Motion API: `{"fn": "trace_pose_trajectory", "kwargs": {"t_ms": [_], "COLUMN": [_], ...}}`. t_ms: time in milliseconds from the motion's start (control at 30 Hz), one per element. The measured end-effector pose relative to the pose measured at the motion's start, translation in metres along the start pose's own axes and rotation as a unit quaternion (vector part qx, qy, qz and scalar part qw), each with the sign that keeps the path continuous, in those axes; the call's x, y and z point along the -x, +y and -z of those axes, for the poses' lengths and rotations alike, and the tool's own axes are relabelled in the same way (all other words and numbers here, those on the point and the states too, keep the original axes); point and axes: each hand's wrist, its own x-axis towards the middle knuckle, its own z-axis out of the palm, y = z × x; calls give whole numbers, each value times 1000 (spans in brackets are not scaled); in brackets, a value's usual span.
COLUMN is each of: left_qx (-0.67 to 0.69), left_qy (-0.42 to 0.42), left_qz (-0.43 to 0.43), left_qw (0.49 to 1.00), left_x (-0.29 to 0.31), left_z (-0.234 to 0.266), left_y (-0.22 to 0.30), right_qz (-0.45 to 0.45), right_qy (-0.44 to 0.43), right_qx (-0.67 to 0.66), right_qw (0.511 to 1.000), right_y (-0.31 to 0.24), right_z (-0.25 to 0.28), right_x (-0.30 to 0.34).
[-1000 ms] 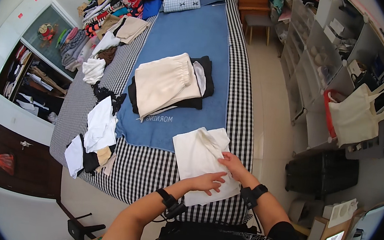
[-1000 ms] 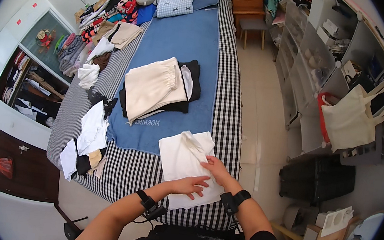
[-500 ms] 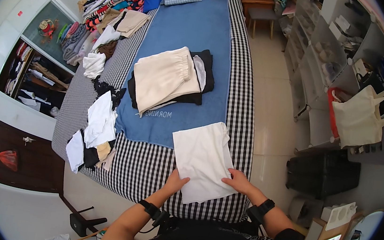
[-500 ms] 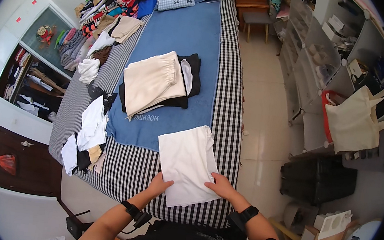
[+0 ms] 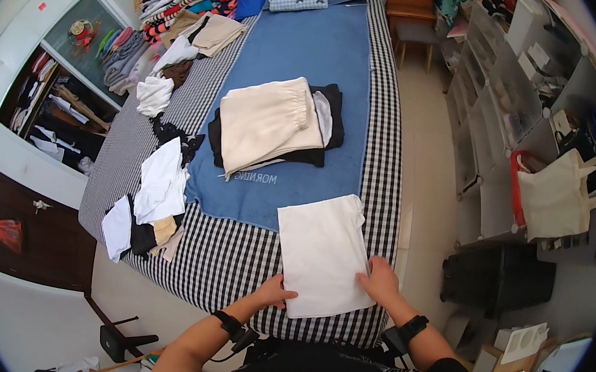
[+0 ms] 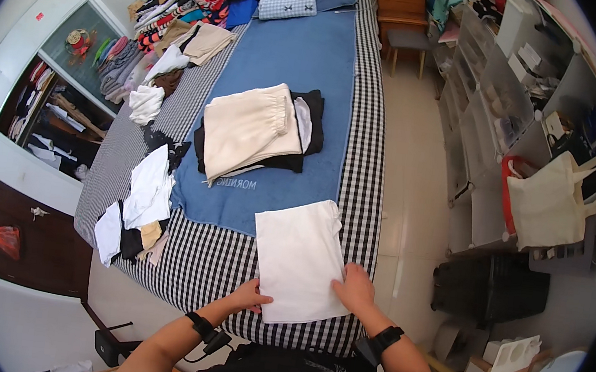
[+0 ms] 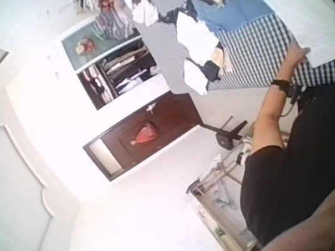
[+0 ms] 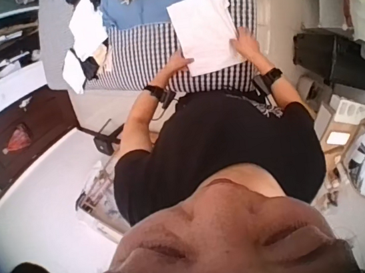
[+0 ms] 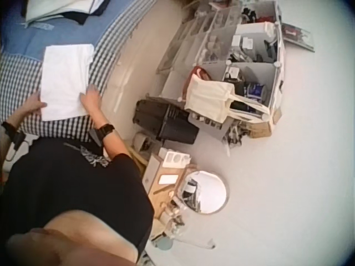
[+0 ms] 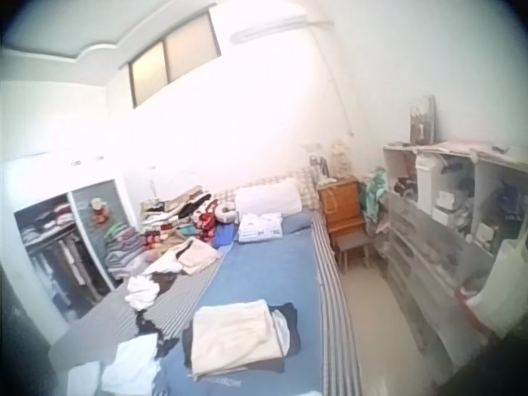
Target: Folding various pieces of clothing, including shirts and pants, on a bed.
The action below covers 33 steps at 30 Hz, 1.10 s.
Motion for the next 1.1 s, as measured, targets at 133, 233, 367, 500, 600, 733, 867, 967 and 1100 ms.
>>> {"fn": "trace_pose_trajectory", "kwargs": {"t_ms": [133, 233, 367, 500, 600, 733, 867, 967, 1100], "left_qx": [-13, 50, 140, -24, -218, -65, 31, 156, 99], "left_qy": [-2, -52, -31, 64, 291, 570, 506, 449, 440], "left_qz": [14, -4, -20, -75, -123, -79, -46, -74, -64], "left_qw": [1000, 997, 989, 995, 923, 815, 861, 876, 890], "left_x": [0, -9, 11, 43, 62, 59, 5, 21, 26], "left_z": [1, 9, 48, 139, 204, 215, 173, 133, 127], "left_y": [-4, -25, -31, -48, -77, -114, -199, -172, -178], "right_qz": [126, -18, -67, -7, 93, 218, 217, 141, 118], "right_qy": [227, 40, -19, -60, -1, -23, -63, -79, -128], "right_qx": [-17, -117, -166, 9, 28, 12, 29, 37, 17], "right_qw": [966, 992, 984, 998, 995, 976, 974, 986, 985], "right_y": [0, -13, -8, -47, -91, -135, -148, -159, -151], "right_z": [-14, 2, -22, -11, -8, -42, -110, -128, -146], "right_x": [-65, -88, -87, -56, -54, -76, -106, -108, -113]}}
